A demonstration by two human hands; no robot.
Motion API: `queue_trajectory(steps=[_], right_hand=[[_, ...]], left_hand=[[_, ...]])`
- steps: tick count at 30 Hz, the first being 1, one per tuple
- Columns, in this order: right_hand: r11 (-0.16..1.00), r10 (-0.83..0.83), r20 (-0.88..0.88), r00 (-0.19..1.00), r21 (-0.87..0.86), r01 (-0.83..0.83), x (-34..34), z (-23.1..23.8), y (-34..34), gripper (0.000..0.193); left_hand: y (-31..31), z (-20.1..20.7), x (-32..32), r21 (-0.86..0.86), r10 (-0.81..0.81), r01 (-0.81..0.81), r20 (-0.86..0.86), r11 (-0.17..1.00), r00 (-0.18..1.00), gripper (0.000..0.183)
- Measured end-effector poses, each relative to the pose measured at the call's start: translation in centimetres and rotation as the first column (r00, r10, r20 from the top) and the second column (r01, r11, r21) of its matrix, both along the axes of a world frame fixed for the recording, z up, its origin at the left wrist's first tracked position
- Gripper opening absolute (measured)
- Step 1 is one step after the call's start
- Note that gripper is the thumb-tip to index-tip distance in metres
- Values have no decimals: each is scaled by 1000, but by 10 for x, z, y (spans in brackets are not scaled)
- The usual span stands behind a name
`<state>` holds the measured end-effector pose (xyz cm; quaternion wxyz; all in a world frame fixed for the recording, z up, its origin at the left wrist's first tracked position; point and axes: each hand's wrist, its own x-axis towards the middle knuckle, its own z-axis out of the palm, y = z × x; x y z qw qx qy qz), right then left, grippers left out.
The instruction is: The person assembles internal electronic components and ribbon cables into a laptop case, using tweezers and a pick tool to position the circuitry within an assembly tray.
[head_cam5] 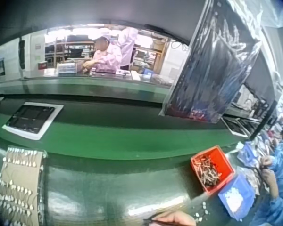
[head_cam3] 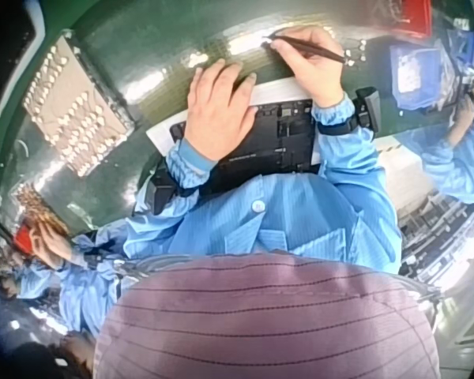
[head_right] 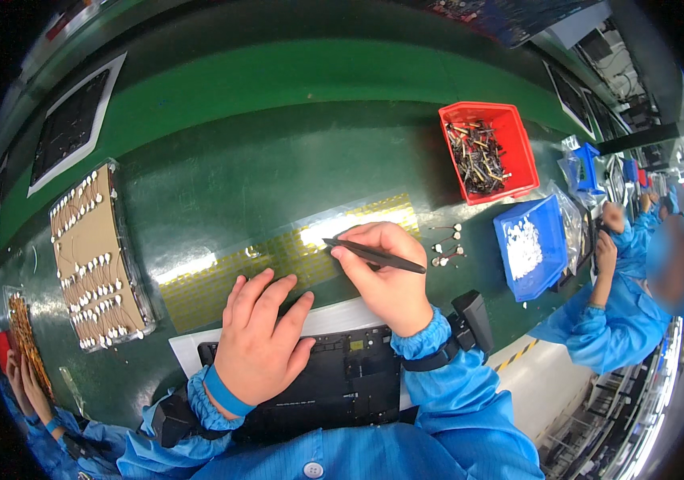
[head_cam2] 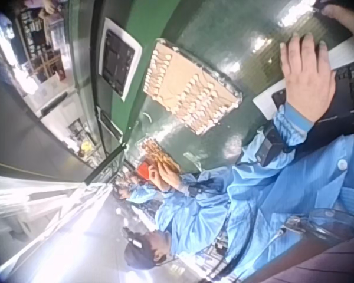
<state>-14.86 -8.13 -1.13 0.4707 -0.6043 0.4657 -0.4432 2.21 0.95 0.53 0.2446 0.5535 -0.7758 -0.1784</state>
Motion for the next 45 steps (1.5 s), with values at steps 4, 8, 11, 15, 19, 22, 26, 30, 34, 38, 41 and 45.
queue_trajectory(steps=[4, 8, 11, 15, 19, 22, 26, 30, 34, 38, 41, 45], right_hand=[[999, -28, 77, 997, 42, 25, -3, 7, 4, 14], [990, -78, 277, 958, 134, 42, -12, 29, 28, 16], [971, -125, 317, 940, 232, 51, -17, 33, 65, 17], [925, -230, 261, 937, 357, 128, -18, 24, 101, 20], [946, -176, 179, 968, 303, 116, -14, 17, 108, 20], [943, -194, 182, 964, 305, 132, -13, 16, 110, 19], [933, -218, 147, 965, 320, 162, -10, 19, 110, 17], [936, -215, 155, 964, 315, 159, -10, 18, 110, 16], [938, -202, 150, 968, 315, 147, -10, 19, 110, 16], [934, -214, 154, 965, 321, 156, -8, 17, 110, 16], [935, -223, 162, 961, 315, 164, -8, 18, 110, 16], [939, -212, 125, 969, 300, 167, -9, 16, 110, 16]], left_hand=[[0, -2, -1, -12, -4, 4, -2, 1000, 1000, 52], [1, -2, 1, -20, 3, -3, -21, 1000, 1000, 49], [2, -3, 3, -56, 4, -7, -53, 998, 999, 45], [-1, -5, 4, -165, -60, 38, -128, 985, 990, 32], [-1, -7, 3, -226, -106, 68, -161, 972, 981, 23], [0, -8, 3, -218, -110, 73, -165, 973, 980, 21], [0, -11, 4, -212, -128, 91, -166, 973, 978, 19], [0, -12, 4, -217, -137, 100, -167, 971, 976, 17], [0, -11, 5, -206, -146, 110, -170, 972, 975, 17], [1, -11, 4, -204, -168, 134, -162, 970, 972, 17], [1, -12, 1, -216, -180, 144, -160, 966, 971, 9], [2, -13, 0, -222, -179, 147, -131, 964, 975, 5]])
